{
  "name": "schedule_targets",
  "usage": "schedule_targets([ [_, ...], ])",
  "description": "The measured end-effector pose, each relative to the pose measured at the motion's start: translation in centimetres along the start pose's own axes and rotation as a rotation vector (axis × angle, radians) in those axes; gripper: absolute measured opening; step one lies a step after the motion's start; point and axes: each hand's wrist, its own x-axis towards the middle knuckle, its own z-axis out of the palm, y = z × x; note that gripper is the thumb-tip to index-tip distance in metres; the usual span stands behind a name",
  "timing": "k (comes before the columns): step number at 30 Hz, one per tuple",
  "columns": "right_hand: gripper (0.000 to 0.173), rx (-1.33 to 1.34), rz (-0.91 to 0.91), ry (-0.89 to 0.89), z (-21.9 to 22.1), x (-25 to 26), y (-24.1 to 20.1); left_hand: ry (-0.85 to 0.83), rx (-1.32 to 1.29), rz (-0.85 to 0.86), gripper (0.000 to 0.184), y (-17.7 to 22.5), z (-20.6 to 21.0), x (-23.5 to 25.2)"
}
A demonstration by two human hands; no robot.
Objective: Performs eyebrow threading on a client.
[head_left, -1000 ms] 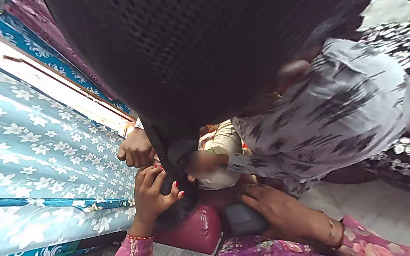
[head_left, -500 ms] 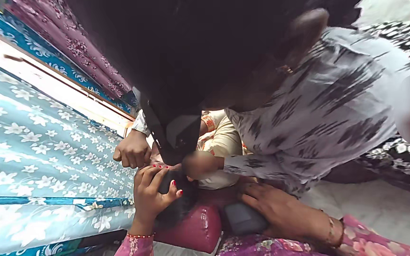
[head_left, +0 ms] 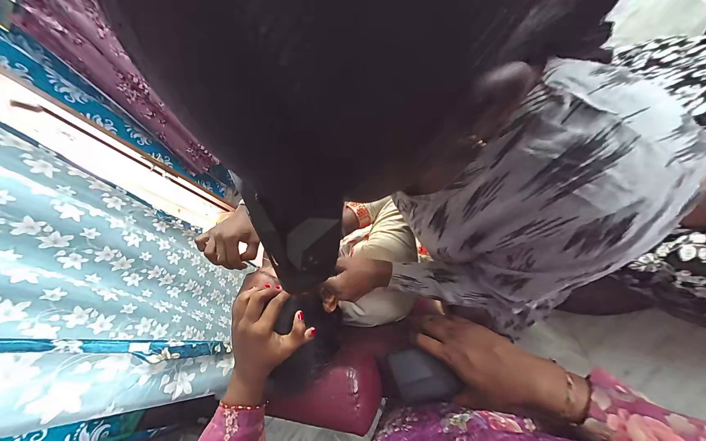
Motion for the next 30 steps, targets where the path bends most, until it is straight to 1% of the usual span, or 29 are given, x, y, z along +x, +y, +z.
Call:
schedule_targets([
  [3, 0.085, -0.003, -0.008, 0.007, 0.14, 0.05, 0.08, 0.003, 0.011, 0.001, 0.067, -0.02, -0.01, -0.06],
  [8, 0.085, 0.007, 0.01, -0.029, -0.28, 0.07, -0.14, 0.009, 0.017, -0.011, 0.067, -0.05, 0.06, -0.09],
  [21, 0.084, 0.004, -0.01, 0.009, 0.04, 0.0, 0.06, 0.013, 0.015, -0.01, 0.068, -0.08, 0.01, -0.05],
  [25, 0.084, 0.014, -0.003, -0.01, -0.18, -0.04, -0.02, 0.006, 0.019, -0.018, 0.068, -0.02, 0.01, -0.06],
  [27, 0.084, 0.007, -0.013, 0.014, -0.11, -0.1, 0.04, 0.01, 0.014, -0.022, 0.067, 0.01, 0.03, -0.06],
  [30, 0.082, 0.02, 0.003, -0.014, -0.35, -0.01, -0.11, 0.009, 0.013, -0.022, 0.065, 0.03, -0.03, -0.04],
])
